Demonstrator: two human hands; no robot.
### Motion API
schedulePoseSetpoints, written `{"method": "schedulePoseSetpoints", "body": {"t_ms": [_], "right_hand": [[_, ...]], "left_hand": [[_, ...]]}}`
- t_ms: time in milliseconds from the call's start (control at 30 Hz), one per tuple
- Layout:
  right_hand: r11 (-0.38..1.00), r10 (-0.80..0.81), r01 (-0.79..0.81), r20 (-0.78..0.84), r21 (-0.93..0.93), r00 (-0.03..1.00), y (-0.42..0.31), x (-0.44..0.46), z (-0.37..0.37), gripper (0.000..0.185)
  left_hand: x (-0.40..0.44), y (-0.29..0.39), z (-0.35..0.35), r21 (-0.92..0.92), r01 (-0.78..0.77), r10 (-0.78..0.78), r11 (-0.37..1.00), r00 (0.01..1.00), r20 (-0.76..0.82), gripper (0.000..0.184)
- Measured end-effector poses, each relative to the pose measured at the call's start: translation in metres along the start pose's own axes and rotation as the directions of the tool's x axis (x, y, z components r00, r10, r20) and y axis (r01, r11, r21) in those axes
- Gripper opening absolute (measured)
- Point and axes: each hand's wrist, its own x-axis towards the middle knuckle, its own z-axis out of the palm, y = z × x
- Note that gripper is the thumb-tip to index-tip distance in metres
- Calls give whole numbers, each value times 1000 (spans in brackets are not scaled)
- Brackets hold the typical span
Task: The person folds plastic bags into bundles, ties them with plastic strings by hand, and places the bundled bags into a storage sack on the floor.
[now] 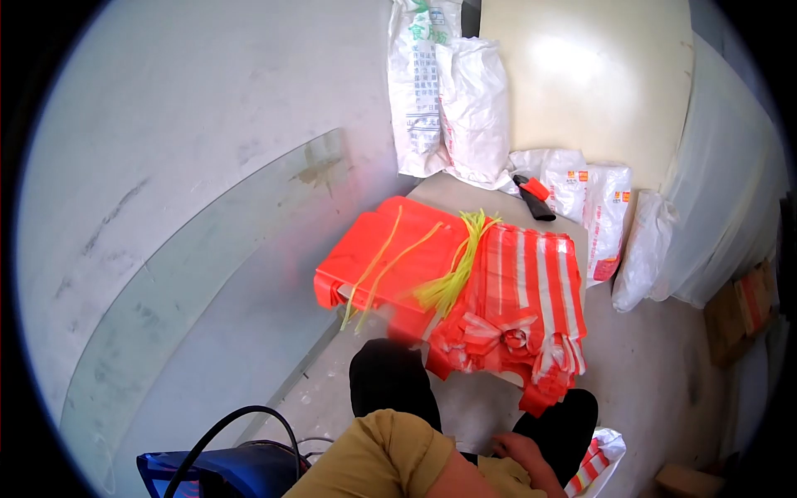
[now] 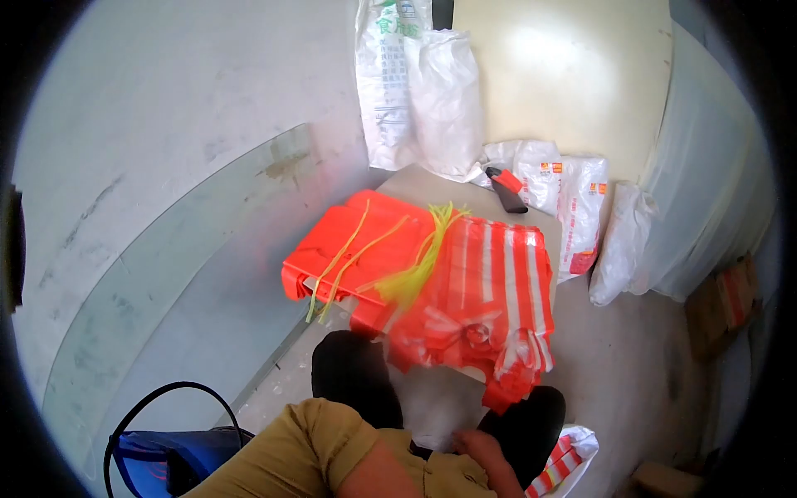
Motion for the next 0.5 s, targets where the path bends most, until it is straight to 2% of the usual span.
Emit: {"method": "schedulePoseSetpoints", "body": {"t_ms": [133, 233, 333, 433, 500], "right_hand": [[1000, -3, 3, -4, 9, 1000, 7, 1, 3, 28], [999, 4, -5, 32, 32, 999, 15, 2, 6, 35], [1000, -23, 23, -4, 11, 1000, 13, 2, 6, 30], [999, 30, -29, 79, -12, 996, 3, 0, -4, 38], [1000, 13, -12, 61, -5, 998, 6, 0, -2, 38]], "left_hand": [[2, 0, 0, -1, 2, -2, 1000, 1000, -3, 33], [2, 1, -1, -4, 4, -4, 1000, 1000, -3, 33], [1, -1, -2, -9, 5, -5, 1000, 1000, -5, 33], [2, -3, -2, -11, 7, -7, 1000, 1000, -5, 33], [2, -2, -3, -13, 9, -9, 1000, 1000, -5, 33]]}}
